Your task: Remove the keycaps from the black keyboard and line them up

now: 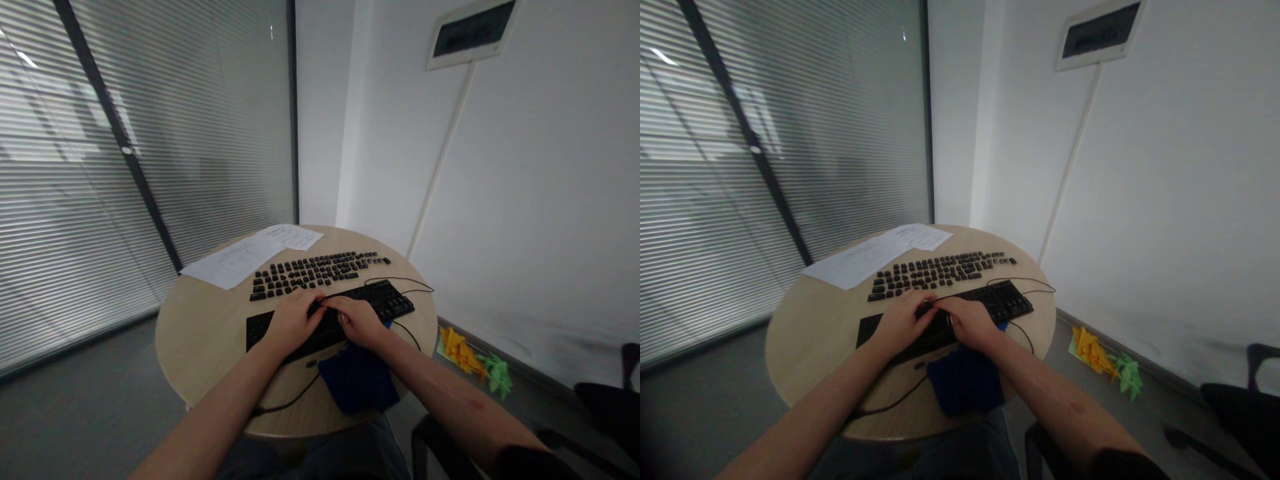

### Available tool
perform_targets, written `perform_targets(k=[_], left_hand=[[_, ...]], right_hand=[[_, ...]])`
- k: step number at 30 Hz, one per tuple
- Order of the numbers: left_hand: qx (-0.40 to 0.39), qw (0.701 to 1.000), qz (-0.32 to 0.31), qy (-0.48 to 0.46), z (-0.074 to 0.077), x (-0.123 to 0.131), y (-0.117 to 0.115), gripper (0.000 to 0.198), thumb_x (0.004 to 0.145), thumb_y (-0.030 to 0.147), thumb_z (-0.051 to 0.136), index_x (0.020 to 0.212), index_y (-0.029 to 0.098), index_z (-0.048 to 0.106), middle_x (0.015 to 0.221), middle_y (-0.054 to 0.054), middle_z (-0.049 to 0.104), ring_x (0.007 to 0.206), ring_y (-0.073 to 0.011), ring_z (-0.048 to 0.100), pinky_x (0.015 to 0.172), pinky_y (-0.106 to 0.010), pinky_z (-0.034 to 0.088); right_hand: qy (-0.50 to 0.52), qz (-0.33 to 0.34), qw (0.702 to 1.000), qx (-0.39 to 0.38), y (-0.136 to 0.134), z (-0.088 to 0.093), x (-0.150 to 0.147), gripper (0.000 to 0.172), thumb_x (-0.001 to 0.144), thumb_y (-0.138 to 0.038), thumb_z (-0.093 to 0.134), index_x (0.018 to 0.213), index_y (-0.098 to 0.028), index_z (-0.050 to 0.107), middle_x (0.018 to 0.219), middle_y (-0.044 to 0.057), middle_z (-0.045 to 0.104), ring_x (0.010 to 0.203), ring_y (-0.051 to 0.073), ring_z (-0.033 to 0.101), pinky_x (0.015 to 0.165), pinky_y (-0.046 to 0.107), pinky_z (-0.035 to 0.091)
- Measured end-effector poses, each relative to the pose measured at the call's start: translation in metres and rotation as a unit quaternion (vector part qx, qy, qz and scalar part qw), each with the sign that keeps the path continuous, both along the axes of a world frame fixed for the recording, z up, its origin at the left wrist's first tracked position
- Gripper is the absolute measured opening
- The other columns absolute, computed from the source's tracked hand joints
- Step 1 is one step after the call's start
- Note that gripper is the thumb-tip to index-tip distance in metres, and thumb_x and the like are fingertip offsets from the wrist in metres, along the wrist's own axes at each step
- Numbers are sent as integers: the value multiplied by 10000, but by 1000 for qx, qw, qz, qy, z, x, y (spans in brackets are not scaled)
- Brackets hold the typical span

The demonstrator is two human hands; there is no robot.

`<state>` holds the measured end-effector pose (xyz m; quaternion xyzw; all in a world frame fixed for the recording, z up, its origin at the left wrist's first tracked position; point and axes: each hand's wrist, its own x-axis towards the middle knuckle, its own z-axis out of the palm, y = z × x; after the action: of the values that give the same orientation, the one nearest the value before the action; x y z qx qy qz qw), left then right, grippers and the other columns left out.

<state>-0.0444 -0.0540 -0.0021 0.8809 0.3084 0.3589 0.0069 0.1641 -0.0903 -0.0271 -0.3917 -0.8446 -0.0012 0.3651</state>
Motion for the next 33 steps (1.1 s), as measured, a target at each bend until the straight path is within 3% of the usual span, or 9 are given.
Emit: perform_targets(k=[8, 15, 19, 23, 26, 33], left_hand=[[4, 999, -10, -32, 4, 0, -4, 248, 924, 304, 605, 1136, 175, 602, 1063, -91, 682, 1015, -253, 634, 900, -409, 531], [-6, 999, 1, -48, 5, 0, -4, 226, 939, 299, 570, 1126, 176, 605, 1033, -88, 679, 973, -243, 642, 888, -414, 540], [-12, 999, 3, -47, 3, 0, -3, 237, 925, 283, 588, 1135, 177, 610, 1019, -84, 678, 948, -236, 641, 872, -408, 540], [-21, 999, 8, -45, 2, 1, -2, 238, 919, 280, 595, 1135, 182, 614, 984, -78, 679, 948, -239, 641, 869, -406, 539], [-26, 998, 11, -47, 3, 1, -2, 233, 913, 269, 601, 1130, 185, 613, 972, -73, 680, 954, -240, 642, 879, -406, 536], [-34, 998, 11, -45, 3, 1, -4, 227, 916, 265, 598, 1128, 186, 613, 957, -66, 675, 944, -234, 641, 878, -393, 529]], right_hand=[[37, -45, 998, 17, 0, 3, 8, 430, 897, -102, 453, 1263, -219, 646, 1226, 70, 724, 1112, 194, 689, 975, 342, 548], [134, -166, 977, 19, 23, 16, 53, 298, 972, -315, 524, 1209, -222, 679, 1112, 73, 757, 869, 202, 731, 807, 325, 574], [24, -207, 977, -46, 57, 25, 92, 284, 958, -303, 521, 1160, -234, 707, 1114, 59, 762, 895, 216, 720, 830, 341, 551], [-110, -255, 949, -152, 91, 27, 124, 285, 955, -267, 503, 1127, -228, 727, 991, 57, 776, 826, 199, 711, 759, 290, 522], [-181, -247, 938, -163, 111, 25, 135, 274, 938, -248, 526, 1116, -211, 731, 1014, 63, 770, 890, 205, 702, 789, 277, 500], [-229, -217, 933, -175, 134, 16, 142, 227, 868, -223, 619, 1050, -211, 752, 991, 61, 766, 903, 213, 689, 792, 265, 481]])
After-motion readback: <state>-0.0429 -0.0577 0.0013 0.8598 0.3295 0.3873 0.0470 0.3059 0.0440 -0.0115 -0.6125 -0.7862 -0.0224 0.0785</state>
